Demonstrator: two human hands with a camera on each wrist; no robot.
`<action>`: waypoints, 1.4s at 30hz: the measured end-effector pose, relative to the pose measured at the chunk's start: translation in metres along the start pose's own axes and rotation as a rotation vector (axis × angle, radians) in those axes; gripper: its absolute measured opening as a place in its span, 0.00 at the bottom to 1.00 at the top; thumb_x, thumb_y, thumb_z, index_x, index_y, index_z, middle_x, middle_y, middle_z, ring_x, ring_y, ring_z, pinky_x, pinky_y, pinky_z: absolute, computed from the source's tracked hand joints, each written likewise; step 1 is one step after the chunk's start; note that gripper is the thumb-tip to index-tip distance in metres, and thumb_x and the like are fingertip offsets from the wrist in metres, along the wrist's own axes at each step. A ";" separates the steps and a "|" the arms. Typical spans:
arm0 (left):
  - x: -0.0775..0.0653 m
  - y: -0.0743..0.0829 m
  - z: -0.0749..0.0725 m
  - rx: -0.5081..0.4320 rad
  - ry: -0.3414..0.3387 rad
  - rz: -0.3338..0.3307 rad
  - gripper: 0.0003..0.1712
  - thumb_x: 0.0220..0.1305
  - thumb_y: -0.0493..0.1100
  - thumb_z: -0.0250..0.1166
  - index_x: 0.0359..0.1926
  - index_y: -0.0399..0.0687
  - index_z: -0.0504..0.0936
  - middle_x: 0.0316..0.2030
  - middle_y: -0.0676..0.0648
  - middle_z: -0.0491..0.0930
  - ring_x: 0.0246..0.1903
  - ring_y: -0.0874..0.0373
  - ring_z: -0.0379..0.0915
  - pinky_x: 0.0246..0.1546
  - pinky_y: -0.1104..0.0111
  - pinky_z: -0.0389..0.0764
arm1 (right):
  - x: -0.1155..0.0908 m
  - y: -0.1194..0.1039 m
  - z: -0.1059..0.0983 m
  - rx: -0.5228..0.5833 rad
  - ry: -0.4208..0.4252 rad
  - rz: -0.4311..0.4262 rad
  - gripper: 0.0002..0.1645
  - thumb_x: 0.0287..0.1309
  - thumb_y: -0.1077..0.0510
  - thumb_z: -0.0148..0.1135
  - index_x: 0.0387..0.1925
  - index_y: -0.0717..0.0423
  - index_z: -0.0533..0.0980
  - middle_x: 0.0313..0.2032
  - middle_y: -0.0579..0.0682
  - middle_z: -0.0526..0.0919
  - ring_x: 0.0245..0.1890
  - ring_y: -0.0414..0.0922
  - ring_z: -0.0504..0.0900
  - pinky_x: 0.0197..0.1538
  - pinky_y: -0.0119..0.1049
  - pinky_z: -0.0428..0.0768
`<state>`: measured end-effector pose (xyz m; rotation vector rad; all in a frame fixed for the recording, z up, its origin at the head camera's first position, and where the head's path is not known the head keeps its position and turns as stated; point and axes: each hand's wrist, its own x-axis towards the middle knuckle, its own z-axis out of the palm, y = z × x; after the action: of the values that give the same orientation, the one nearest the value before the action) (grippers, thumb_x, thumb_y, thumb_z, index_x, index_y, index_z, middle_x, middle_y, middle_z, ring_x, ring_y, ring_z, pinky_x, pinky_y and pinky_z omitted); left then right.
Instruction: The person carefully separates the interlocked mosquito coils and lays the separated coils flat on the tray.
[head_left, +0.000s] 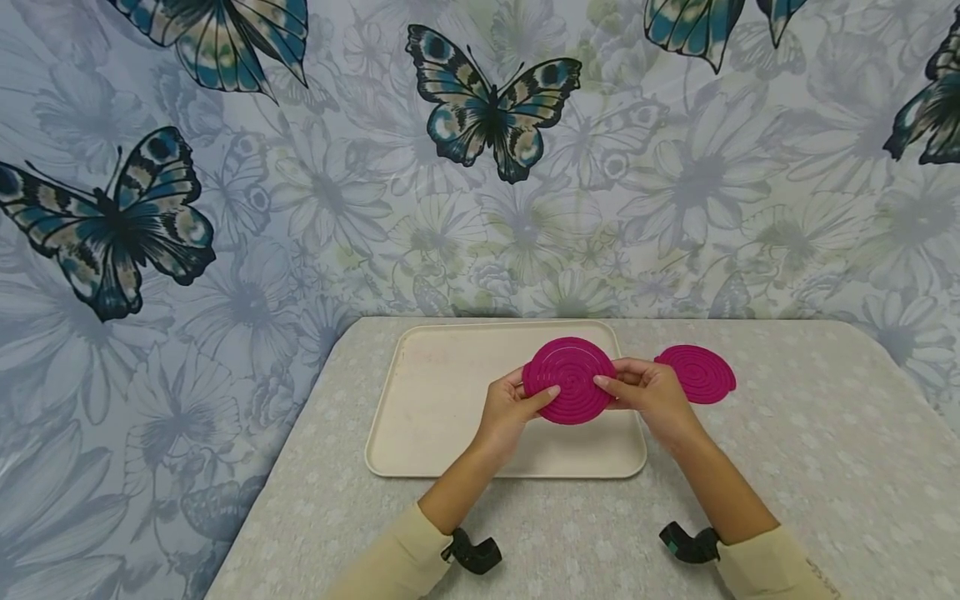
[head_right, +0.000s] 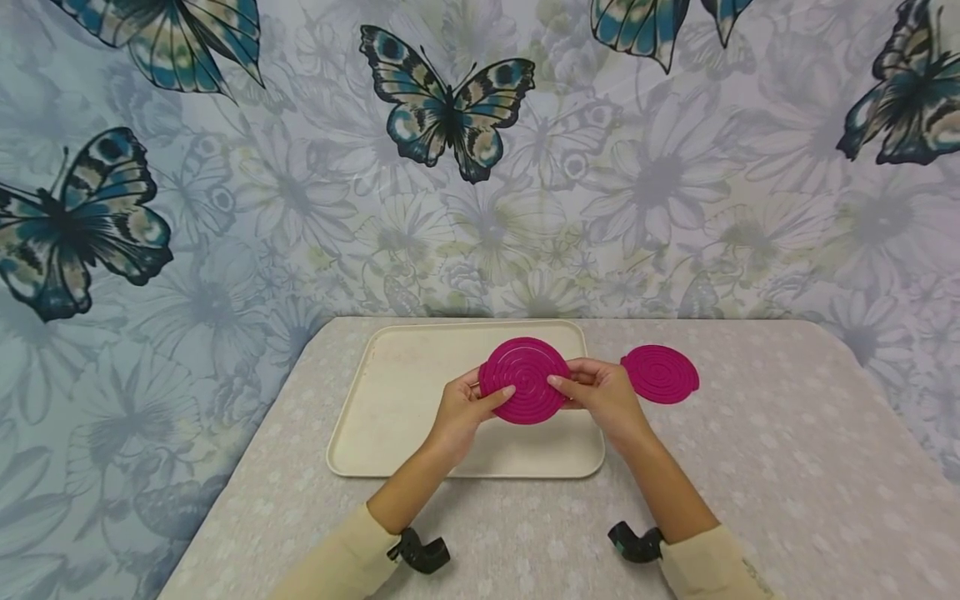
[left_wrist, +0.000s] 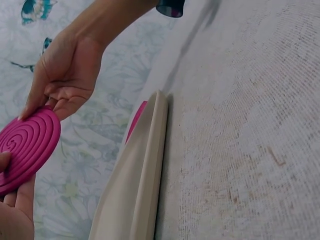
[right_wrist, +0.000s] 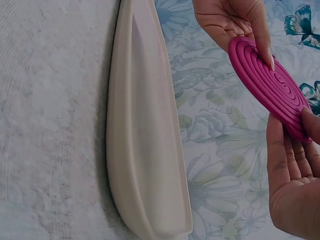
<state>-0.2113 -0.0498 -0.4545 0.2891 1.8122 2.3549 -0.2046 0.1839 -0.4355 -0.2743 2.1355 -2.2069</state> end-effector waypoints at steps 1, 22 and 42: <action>-0.001 0.000 0.000 0.012 0.007 0.002 0.25 0.64 0.33 0.70 0.62 0.34 0.78 0.49 0.38 0.86 0.45 0.53 0.86 0.46 0.62 0.87 | 0.000 0.000 0.001 -0.006 -0.009 0.001 0.21 0.63 0.62 0.70 0.51 0.74 0.78 0.36 0.48 0.89 0.33 0.44 0.90 0.42 0.42 0.88; -0.010 -0.011 0.001 0.141 0.122 0.115 0.21 0.58 0.32 0.75 0.53 0.34 0.82 0.43 0.38 0.88 0.44 0.49 0.87 0.44 0.63 0.87 | -0.005 0.009 0.009 -0.079 -0.040 -0.024 0.23 0.61 0.61 0.72 0.53 0.71 0.79 0.39 0.56 0.89 0.35 0.46 0.90 0.43 0.42 0.89; -0.012 -0.013 0.002 0.192 0.182 0.129 0.19 0.58 0.33 0.75 0.51 0.35 0.83 0.43 0.39 0.88 0.44 0.48 0.87 0.43 0.65 0.87 | -0.007 0.012 0.016 -0.260 0.157 -0.211 0.22 0.60 0.62 0.73 0.56 0.59 0.82 0.45 0.60 0.86 0.39 0.47 0.87 0.38 0.34 0.88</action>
<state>-0.1985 -0.0470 -0.4676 0.2264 2.1715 2.3618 -0.1958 0.1688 -0.4477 -0.3659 2.5944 -2.1123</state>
